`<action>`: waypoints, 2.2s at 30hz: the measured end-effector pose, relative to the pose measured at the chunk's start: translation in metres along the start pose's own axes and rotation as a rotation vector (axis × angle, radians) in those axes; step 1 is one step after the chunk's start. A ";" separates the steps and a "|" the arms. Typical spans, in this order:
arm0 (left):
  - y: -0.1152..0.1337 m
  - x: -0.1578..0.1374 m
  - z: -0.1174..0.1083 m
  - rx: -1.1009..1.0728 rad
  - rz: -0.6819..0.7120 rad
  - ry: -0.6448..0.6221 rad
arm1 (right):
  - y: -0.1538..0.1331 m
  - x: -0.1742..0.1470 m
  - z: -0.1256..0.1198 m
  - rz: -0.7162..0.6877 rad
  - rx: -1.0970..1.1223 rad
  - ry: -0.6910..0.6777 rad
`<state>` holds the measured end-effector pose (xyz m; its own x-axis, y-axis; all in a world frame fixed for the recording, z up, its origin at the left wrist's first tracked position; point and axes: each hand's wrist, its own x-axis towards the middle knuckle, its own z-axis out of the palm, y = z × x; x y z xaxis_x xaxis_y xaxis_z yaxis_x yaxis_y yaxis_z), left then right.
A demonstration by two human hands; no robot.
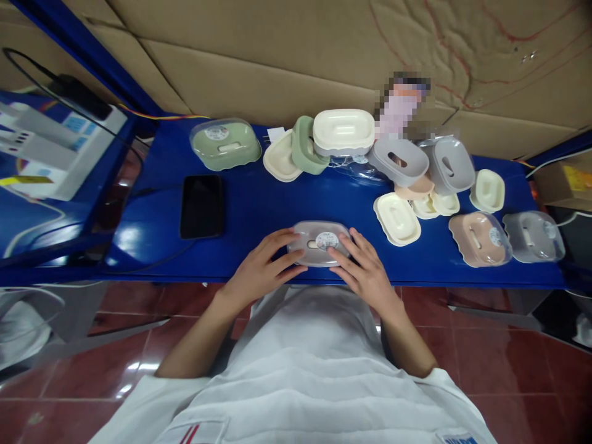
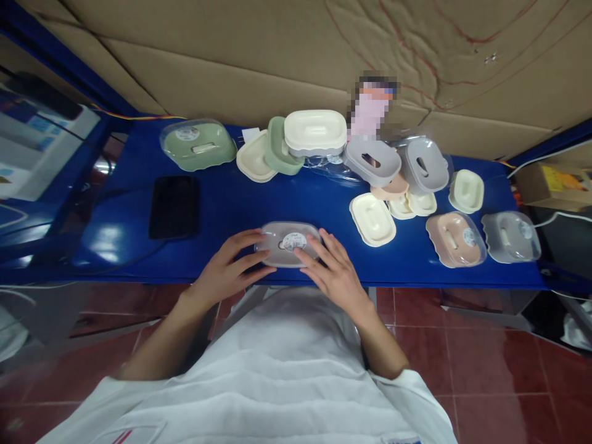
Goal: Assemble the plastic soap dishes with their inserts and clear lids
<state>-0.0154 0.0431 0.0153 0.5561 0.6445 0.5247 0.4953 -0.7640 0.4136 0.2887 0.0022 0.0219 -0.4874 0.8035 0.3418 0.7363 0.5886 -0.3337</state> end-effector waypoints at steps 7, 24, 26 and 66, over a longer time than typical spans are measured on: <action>0.001 0.001 0.002 0.015 -0.007 -0.012 | -0.003 -0.001 0.002 0.004 -0.015 0.024; -0.041 0.021 -0.048 0.479 -0.388 0.032 | -0.003 0.004 0.003 0.091 0.006 -0.065; -0.048 0.023 -0.053 0.499 -0.421 0.035 | -0.002 0.004 0.003 0.089 0.010 -0.064; -0.034 0.092 0.014 0.098 0.154 -0.427 | 0.134 0.088 -0.067 0.356 -0.477 0.226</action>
<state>0.0281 0.1283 0.0391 0.8431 0.4939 0.2127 0.4344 -0.8587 0.2721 0.3758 0.1463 0.0664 -0.1011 0.8732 0.4767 0.9885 0.1421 -0.0508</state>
